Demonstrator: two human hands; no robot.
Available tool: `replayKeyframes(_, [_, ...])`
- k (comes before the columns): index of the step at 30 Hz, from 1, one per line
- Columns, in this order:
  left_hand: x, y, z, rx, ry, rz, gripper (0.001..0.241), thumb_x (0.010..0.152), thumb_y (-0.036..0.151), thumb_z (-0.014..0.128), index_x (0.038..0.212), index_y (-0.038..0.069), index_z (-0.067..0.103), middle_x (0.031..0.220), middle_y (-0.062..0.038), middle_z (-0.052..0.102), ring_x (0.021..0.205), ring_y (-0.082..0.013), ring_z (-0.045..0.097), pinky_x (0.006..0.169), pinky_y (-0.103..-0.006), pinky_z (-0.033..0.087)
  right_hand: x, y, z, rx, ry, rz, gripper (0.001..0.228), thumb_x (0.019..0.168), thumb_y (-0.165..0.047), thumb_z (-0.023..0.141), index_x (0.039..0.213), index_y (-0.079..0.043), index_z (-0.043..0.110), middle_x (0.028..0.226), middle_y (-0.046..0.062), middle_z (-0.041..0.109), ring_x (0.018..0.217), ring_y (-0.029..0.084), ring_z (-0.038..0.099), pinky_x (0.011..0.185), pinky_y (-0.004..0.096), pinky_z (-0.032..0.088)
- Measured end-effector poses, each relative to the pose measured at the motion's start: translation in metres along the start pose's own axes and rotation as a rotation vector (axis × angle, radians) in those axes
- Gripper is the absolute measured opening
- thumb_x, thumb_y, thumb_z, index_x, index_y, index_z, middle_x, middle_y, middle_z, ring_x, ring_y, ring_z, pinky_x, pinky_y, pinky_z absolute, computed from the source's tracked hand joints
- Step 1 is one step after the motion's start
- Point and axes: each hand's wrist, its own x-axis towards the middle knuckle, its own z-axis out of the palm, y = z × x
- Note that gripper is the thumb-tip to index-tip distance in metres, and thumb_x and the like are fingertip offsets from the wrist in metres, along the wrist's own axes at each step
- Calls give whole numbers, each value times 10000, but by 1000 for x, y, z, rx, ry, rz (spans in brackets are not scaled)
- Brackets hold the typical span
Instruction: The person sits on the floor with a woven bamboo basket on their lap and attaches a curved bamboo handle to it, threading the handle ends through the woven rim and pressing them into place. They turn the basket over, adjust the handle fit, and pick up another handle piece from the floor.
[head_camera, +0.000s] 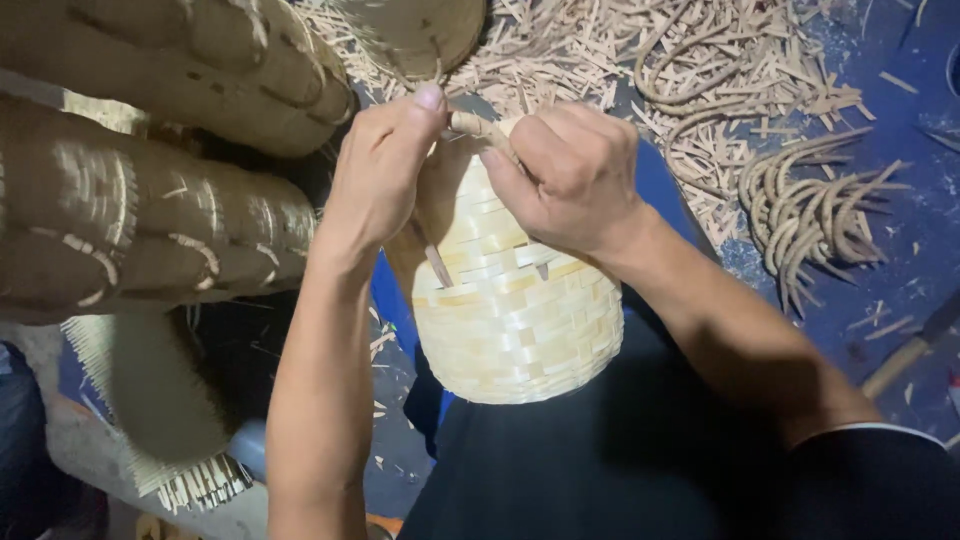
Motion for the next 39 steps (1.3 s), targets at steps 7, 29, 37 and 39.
replayKeyframes(7, [1,11,8,233,42,-76,569,1040,536,460,796,45,612,668,-27,545,673,-133,505,633,-337,435,-7,3,-4,-10,-35,43,335,944,-158,775,730,-72,531,664,87,551,616,272,575,572,409,433])
replayKeyframes(29, [-24,-46,-6,39,-118,363,684,929,403,827,1458,88,529,1389,-120,608,1354,-277,572,1185,-417,448,65,67,-11,646,-733,131,153,1031,-146,708,1122,-35,763,895,39,669,800,98,592,692,244,470])
replayKeyframes(37, [-30,-42,-3,12,-53,308,668,843,398,842,1380,94,586,1293,-95,654,1288,-280,596,1148,-427,432,72,58,-3,639,-805,208,152,1006,-151,727,1088,-34,780,890,50,667,818,118,591,709,273,477])
replayKeyframes(39, [-32,-38,-5,-43,-60,291,656,838,390,841,1366,92,590,1280,-90,663,1272,-275,612,1137,-422,452,72,58,-4,627,-791,159,165,1014,-152,729,1103,-24,784,893,65,659,835,126,588,735,280,481])
